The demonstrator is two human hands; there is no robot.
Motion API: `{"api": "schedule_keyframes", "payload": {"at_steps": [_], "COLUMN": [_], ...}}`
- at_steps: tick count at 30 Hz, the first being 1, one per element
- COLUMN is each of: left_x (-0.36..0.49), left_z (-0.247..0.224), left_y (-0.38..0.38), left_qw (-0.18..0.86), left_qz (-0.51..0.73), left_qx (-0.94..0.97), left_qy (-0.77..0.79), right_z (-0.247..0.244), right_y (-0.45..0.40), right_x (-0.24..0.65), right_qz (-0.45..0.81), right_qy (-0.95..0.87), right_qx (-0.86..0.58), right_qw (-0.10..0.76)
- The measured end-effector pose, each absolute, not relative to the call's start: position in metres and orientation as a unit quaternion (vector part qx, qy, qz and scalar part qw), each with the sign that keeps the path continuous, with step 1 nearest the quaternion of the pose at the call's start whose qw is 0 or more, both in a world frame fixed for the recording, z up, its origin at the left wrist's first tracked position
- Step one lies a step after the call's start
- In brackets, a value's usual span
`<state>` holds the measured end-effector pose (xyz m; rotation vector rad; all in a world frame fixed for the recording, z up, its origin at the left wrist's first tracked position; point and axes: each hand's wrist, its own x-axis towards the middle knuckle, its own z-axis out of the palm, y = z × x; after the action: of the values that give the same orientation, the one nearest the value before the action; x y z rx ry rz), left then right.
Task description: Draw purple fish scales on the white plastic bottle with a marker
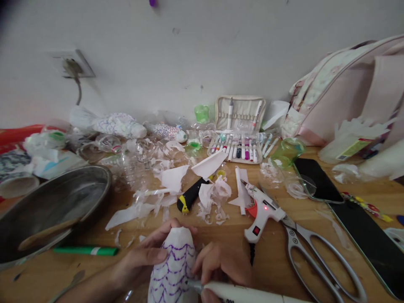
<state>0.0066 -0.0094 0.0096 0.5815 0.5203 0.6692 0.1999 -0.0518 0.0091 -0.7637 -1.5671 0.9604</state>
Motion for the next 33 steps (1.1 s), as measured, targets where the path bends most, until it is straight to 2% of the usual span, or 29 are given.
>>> {"api": "schedule_keyframes", "payload": {"at_steps": [6, 10, 13, 17, 24, 33], "left_x": [0.007, 0.008, 0.009, 0.010, 0.010, 0.010], "left_z": [0.010, 0.009, 0.007, 0.005, 0.006, 0.005], "left_y": [-0.010, -0.007, -0.007, -0.007, -0.007, -0.006], "left_qw": [0.896, 0.882, 0.853, 0.835, 0.827, 0.834], "left_qz": [0.354, 0.362, 0.362, 0.345, 0.347, 0.344], "left_qx": [0.189, 0.187, 0.222, 0.254, 0.256, 0.243], "left_qy": [0.189, 0.237, 0.303, 0.345, 0.360, 0.356], "right_z": [0.010, 0.011, 0.012, 0.012, 0.007, 0.003], "right_y": [-0.055, -0.052, -0.045, -0.036, -0.032, -0.033], "right_x": [0.199, 0.203, 0.206, 0.205, 0.197, 0.196], "right_qz": [0.392, 0.368, 0.358, 0.329, 0.290, 0.291], "right_qy": [-0.655, -0.693, -0.748, -0.772, -0.769, -0.779], "right_qx": [-0.331, -0.335, -0.284, -0.221, -0.243, -0.251], "right_qw": [0.554, 0.522, 0.482, 0.496, 0.515, 0.495]}}
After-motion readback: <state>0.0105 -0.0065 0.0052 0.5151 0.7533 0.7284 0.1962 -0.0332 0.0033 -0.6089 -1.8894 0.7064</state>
